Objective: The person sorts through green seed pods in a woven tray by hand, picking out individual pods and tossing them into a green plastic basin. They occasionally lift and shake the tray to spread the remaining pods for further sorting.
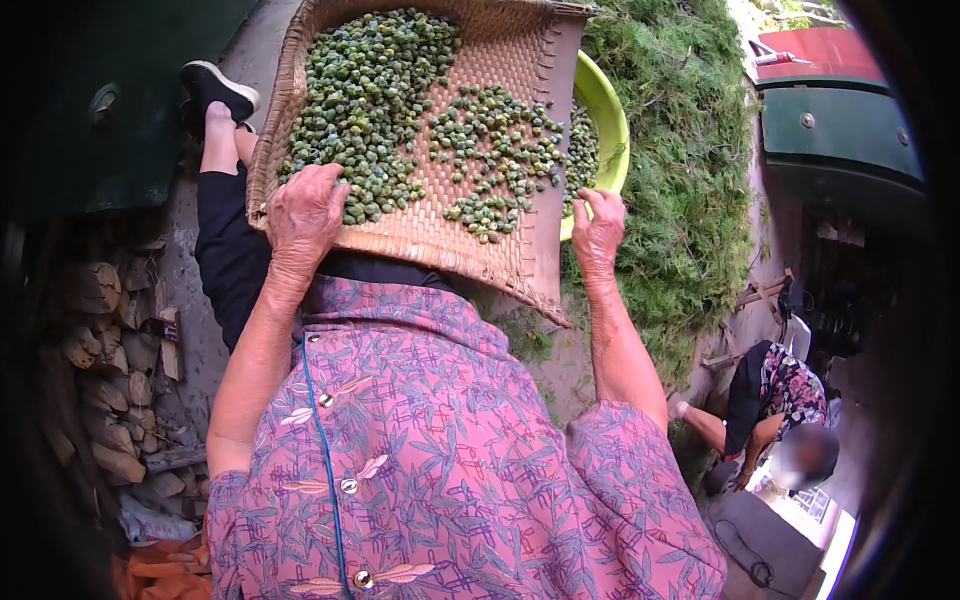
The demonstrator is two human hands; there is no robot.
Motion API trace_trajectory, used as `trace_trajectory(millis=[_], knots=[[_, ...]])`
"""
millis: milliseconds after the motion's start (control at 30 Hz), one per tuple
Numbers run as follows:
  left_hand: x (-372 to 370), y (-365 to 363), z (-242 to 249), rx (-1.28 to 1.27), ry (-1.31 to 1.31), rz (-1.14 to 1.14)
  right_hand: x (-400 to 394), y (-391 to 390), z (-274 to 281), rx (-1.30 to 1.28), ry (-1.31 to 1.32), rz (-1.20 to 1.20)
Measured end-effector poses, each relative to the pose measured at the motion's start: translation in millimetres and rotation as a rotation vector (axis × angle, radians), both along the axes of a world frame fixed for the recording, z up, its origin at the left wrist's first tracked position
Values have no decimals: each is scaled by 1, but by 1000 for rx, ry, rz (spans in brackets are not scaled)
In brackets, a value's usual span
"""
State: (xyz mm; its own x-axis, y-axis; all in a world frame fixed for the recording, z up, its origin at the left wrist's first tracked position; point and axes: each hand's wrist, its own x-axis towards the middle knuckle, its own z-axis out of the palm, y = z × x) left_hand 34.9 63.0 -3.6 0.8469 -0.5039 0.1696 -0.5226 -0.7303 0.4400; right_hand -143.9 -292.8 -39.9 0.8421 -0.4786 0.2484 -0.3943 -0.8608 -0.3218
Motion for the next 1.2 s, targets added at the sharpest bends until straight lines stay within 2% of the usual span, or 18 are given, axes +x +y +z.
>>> trace_trajectory(millis=[33,167,267,367,500,633,900,1033,1067,1200], knots=[[0,0,-1,2,-11,5,15,16,5,57,-59,74],[0,-1,4,6,-1,10,47,68,5,200,-22,422],[0,0,-1,-19,-18,0,62,97,7,118,60,681],[1,0,-3,-45,-45,-7,64,104,-9,82,113,800],[0,-1,1,-2,-12,-5,59,95,-10,76,59,757],[0,0,0,-17,-23,-7,58,77,-8,-37,-1,738],[0,0,1,1,-16,-3,72,15,-17,-130,-84,468],[0,0,1,9,-14,-6,79,-19,-30,-157,-43,313],[1,0,1,10,-14,-6,83,-22,-27,-160,6,259],[1,-1,0,7,-5,6,107,-4,-22,-237,-78,135]])
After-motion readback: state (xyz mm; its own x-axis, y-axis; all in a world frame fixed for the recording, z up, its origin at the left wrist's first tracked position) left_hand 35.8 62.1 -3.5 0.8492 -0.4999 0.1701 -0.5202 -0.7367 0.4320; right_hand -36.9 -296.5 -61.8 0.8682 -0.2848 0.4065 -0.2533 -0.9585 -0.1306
